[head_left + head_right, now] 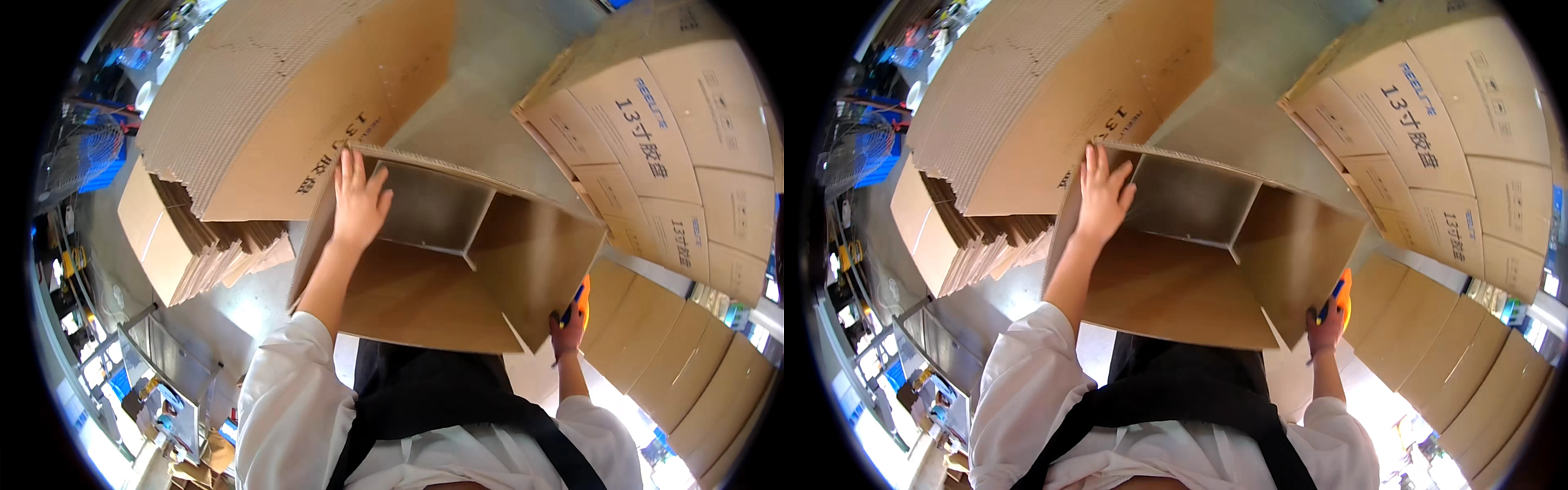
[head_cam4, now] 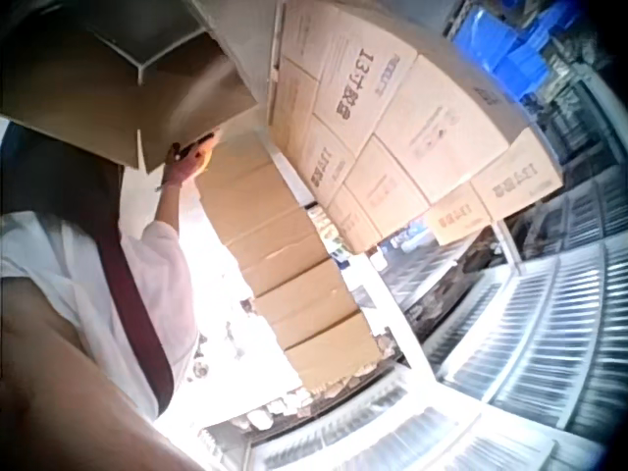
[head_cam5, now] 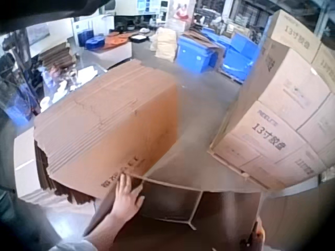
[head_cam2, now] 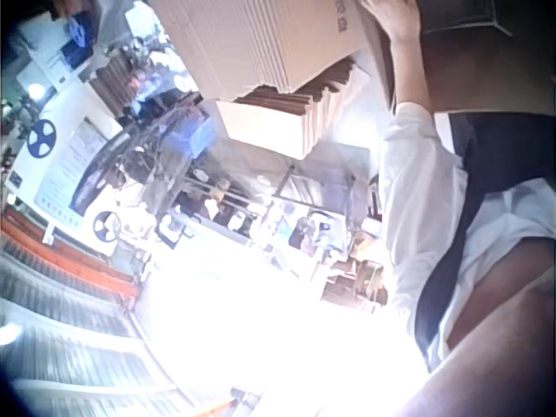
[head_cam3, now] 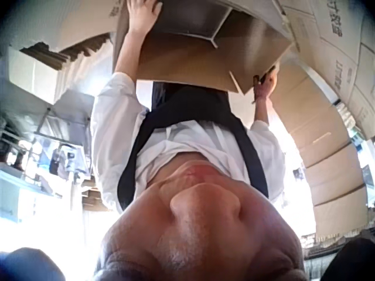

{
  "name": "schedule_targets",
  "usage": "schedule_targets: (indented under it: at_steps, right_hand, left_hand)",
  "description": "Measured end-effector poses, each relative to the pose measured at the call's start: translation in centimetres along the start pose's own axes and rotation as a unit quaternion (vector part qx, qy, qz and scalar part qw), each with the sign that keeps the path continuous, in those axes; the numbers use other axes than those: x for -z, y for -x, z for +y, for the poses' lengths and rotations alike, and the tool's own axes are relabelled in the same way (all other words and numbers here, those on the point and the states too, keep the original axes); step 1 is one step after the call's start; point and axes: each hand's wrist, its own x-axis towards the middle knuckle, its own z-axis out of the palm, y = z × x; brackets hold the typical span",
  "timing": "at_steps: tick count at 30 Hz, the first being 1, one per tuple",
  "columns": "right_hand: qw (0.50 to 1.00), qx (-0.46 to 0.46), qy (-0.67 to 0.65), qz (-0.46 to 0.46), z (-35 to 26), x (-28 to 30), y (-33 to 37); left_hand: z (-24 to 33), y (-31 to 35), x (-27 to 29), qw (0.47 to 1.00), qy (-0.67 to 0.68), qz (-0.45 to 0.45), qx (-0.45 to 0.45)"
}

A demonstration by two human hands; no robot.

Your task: The person assembles flat cardboard sheets into boxes by folding the flaps and securing them with a handheld tape dispenser. The person repeatedly picks up a flat sheet, folds it into a box shape, and applies tape to the seams to close the box.

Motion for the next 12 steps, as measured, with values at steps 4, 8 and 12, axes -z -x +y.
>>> schedule_targets:
  at_steps: [4, 8, 12]
  right_hand:
    - [0.996, -0.042, 0.072, -0.015, 10.6, -1.3, 6.8]
    - [0.981, -0.184, -0.051, 0.042, 14.8, -4.4, 9.4]
    - [0.970, -0.229, -0.022, 0.073, 16.6, -6.9, 9.6]
  left_hand:
    - [3.9, -0.8, 2.0, 0.984, -0.151, -0.078, -0.057]
    - [4.6, 5.2, 0.9, 0.974, -0.023, -0.225, -0.026]
    - [6.0, 7.0, -5.1, 0.927, 0.259, -0.265, 0.061]
